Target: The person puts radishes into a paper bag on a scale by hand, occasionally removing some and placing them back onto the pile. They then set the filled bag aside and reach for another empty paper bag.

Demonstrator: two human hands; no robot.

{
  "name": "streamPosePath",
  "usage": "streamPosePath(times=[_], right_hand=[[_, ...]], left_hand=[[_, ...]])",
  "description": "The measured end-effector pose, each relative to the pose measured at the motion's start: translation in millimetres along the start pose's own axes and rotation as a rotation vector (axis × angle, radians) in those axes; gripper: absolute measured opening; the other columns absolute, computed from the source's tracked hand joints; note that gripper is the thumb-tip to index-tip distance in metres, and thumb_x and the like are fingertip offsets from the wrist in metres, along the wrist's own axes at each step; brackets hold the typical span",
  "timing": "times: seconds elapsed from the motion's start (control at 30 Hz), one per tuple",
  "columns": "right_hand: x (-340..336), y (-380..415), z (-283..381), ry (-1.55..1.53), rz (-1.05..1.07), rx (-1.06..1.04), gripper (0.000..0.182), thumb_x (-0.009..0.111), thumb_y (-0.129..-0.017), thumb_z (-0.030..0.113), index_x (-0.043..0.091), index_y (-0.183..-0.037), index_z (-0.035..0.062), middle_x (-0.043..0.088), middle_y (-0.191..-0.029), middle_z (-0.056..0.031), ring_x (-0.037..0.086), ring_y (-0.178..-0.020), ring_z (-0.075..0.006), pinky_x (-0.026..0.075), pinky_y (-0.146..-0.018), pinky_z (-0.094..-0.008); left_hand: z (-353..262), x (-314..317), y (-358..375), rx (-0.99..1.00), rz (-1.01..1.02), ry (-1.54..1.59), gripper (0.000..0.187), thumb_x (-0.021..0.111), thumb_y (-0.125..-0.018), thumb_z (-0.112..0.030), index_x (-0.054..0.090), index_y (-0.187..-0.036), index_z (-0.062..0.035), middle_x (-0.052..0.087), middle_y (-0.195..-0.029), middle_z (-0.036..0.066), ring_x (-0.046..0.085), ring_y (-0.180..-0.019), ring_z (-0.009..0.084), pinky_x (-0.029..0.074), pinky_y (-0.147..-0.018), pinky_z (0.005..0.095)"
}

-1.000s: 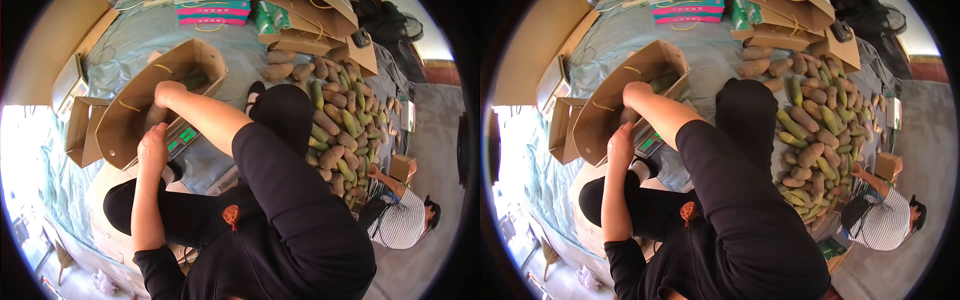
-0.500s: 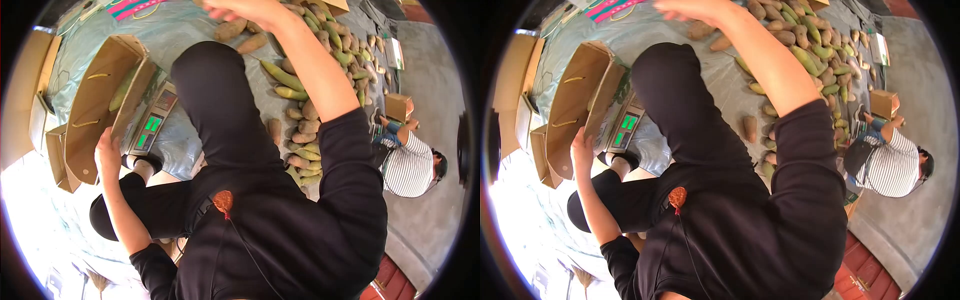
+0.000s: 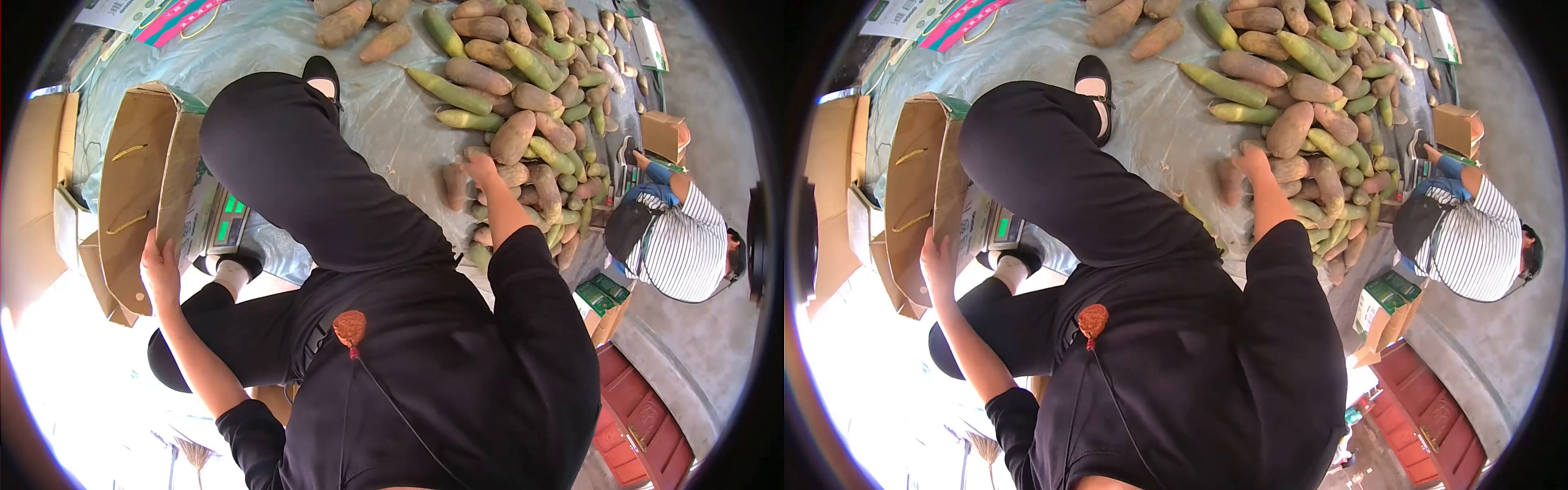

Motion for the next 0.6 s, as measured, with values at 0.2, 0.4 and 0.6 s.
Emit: streamPosePath(times=[0.2,0.4,0.6], right_hand=[[47,23,-43,-0.546,-0.026,0.212,0.082,0.075,-0.069,0.024,0.032,-0.138,0.0088,0.046,-0.131,-0.0150,0.051,-0.113,-0.0276,0.045,-0.088,-0.0391],[58,-4,-52,-0.241,-0.097,0.156,0.092,0.081,-0.058,0.024,0.034,-0.135,0.0095,0.044,-0.131,-0.0182,0.047,-0.119,-0.0304,0.039,-0.099,-0.0366],[95,-4,-16,-0.186,-0.054,0.048,0.090,0.080,-0.057,0.030,0.035,-0.133,0.0151,0.046,-0.130,-0.0151,0.047,-0.119,-0.0287,0.042,-0.096,-0.0386]], left_hand=[[-5,0,0,-0.028,0.004,-0.021,0.024,0.051,-0.086,-0.009,0.054,-0.109,-0.0040,0.062,-0.093,0.019,0.059,-0.088,0.0360,0.045,-0.076,0.0389],[-6,-2,2,-0.039,-0.024,-0.039,0.023,0.052,-0.085,-0.010,0.054,-0.108,-0.0048,0.062,-0.091,0.019,0.060,-0.086,0.0365,0.045,-0.074,0.0389],[7,-1,0,-0.085,0.006,-0.028,0.029,0.057,-0.082,-0.012,0.056,-0.110,-0.0039,0.062,-0.098,0.020,0.059,-0.092,0.0367,0.045,-0.079,0.0402]])
Point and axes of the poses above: each hand's wrist, its own y-axis away from the middle knuckle, its own x-axis out of the palm, z = x × y, the point moved 9 cm from there along -y, towards the middle knuckle
